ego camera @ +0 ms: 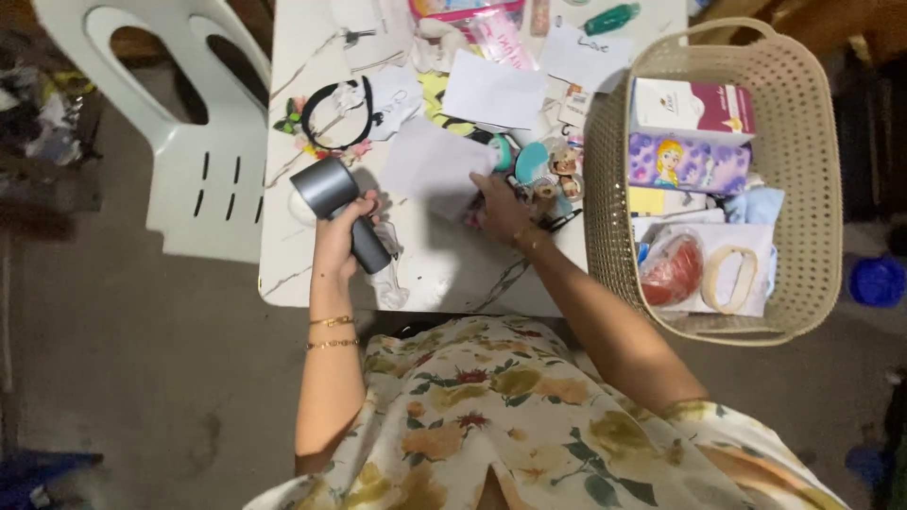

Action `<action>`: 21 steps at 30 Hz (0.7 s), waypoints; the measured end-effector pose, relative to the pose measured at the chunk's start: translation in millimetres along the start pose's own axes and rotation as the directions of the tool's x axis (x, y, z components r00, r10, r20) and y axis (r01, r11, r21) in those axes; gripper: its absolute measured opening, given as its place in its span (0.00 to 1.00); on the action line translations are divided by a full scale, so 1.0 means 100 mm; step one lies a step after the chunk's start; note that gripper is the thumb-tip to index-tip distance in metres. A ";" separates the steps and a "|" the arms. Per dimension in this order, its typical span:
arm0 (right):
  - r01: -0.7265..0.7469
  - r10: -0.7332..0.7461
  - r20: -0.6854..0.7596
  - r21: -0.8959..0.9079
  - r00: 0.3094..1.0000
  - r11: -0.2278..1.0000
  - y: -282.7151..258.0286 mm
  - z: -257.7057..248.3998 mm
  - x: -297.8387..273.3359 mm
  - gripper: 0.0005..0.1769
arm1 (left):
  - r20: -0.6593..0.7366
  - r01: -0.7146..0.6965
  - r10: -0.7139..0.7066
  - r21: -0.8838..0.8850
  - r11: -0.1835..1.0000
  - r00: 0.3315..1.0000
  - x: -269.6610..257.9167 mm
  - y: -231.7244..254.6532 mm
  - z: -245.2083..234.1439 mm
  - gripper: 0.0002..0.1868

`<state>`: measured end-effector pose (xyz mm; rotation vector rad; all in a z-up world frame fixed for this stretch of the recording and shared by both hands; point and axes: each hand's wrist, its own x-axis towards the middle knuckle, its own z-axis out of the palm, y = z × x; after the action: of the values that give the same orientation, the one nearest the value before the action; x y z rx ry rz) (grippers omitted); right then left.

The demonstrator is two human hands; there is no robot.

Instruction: Organize various household items and personal belongings from a table into a basket.

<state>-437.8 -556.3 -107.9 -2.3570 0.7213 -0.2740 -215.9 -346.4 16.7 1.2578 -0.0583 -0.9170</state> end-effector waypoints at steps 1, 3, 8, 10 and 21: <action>-0.014 0.014 -0.007 -0.003 1.000 1.000 -0.02 -0.03 -0.09 0.41 | 0.013 0.009 -0.009 0.003 1.000 1.000 0.02 0.06 0.12 0.11; -0.019 0.066 -0.290 0.162 0.955 0.987 -0.10 -0.07 -0.21 0.26 | 0.131 0.069 -0.062 -0.046 0.997 0.989 0.02 0.20 0.33 0.11; -0.259 0.308 -0.278 0.198 0.910 0.945 -0.09 -0.36 -0.28 0.12 | 0.137 0.051 -0.039 -0.085 0.995 0.990 0.22 0.20 0.45 0.10; -0.342 0.356 -0.255 0.101 0.899 0.934 -0.28 -0.56 -0.28 0.17 | 0.154 -0.031 0.052 -0.134 0.990 0.987 0.24 0.30 0.41 0.09; 0.123 0.002 -0.506 0.215 0.862 0.969 0.23 -0.47 0.79 0.21 | -0.204 -0.268 0.217 -0.269 0.925 0.955 -0.06 1.15 -0.54 0.10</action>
<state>-399.0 -640.1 -85.8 -2.0852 0.7972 -0.9803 -128.4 -298.4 95.1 1.0185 0.0556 -0.5745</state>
